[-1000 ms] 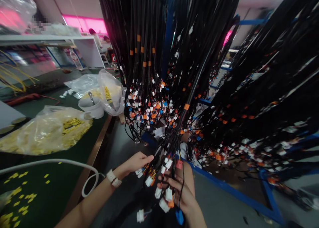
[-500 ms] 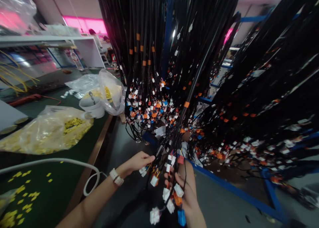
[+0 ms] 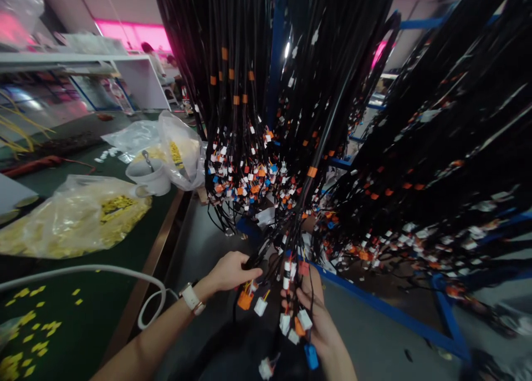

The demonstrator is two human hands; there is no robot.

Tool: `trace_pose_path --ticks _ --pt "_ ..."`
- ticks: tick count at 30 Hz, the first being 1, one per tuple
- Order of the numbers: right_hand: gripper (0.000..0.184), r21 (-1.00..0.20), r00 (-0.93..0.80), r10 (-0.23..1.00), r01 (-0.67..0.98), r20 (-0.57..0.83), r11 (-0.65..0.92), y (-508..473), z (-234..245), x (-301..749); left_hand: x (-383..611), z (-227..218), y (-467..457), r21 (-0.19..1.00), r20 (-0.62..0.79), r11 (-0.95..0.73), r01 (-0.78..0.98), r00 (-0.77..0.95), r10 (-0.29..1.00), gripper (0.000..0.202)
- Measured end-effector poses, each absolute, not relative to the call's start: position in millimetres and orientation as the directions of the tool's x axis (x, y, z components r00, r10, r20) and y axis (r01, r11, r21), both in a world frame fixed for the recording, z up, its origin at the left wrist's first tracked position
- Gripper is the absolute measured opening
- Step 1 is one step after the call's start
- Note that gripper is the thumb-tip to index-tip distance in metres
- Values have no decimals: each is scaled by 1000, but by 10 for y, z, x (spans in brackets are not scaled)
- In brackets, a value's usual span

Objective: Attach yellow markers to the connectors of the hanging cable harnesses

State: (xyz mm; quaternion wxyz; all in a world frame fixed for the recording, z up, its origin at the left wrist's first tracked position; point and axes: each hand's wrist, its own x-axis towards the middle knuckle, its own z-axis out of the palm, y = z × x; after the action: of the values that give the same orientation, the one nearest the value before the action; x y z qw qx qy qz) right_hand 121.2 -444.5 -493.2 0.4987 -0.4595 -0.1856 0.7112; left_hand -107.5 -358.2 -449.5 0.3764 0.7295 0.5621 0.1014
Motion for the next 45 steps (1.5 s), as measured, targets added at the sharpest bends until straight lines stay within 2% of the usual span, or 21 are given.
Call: trace_pose_path --ticks 4,8,13,18,21,25,28,31,35,40,43,45 --pt "35 -664 -135 845 -560 -517 -496 -4428 -4890 1177 -1081 -4473 -3568 496 -188 -128 859 250 950 37" --pt "33 -632 -209 831 -562 -516 -534 -4449 -4827 1135 -1084 -4529 -3542 445 -150 -132 885 220 964 33" --pt "37 -545 -360 780 -567 -512 -618 -4430 -4647 1082 -1093 -4596 -3498 521 -150 -105 847 211 966 31" --pt "30 -487 -357 797 -647 -487 -587 -4281 -4392 1067 -1107 -4588 -3458 619 -162 -65 783 208 965 32" --pt "31 -502 -316 833 -682 -453 -532 -4174 -4260 1079 -1118 -4605 -3443 680 -176 -54 731 235 956 34" --pt "42 -572 -243 899 -703 -364 -421 -4068 -4147 1134 -1111 -4669 -3442 780 -220 4 626 268 938 37" --pt "47 -605 -202 926 -709 -318 -362 -4031 -4151 1200 -1091 -4671 -3461 851 -291 105 514 297 909 38" --pt "50 -580 -201 931 -736 -305 -349 -4024 -4235 1281 -1076 -4618 -3490 894 -370 234 382 336 866 39" --pt "47 -471 -215 917 -805 -336 -361 -4057 -4373 1384 -1064 -4557 -3524 900 -436 385 204 385 814 37" --pt "31 -346 -231 872 -850 -432 -397 -4157 -4510 1440 -1053 -4517 -3553 842 -507 535 70 443 739 35" --pt "23 -365 -225 828 -816 -514 -448 -4215 -4604 1434 -1056 -4481 -3573 825 -506 564 38 496 706 39" --pt "21 -439 -169 793 -756 -585 -486 -4240 -4682 1437 -1054 -4465 -3591 809 -500 587 17 545 673 41"
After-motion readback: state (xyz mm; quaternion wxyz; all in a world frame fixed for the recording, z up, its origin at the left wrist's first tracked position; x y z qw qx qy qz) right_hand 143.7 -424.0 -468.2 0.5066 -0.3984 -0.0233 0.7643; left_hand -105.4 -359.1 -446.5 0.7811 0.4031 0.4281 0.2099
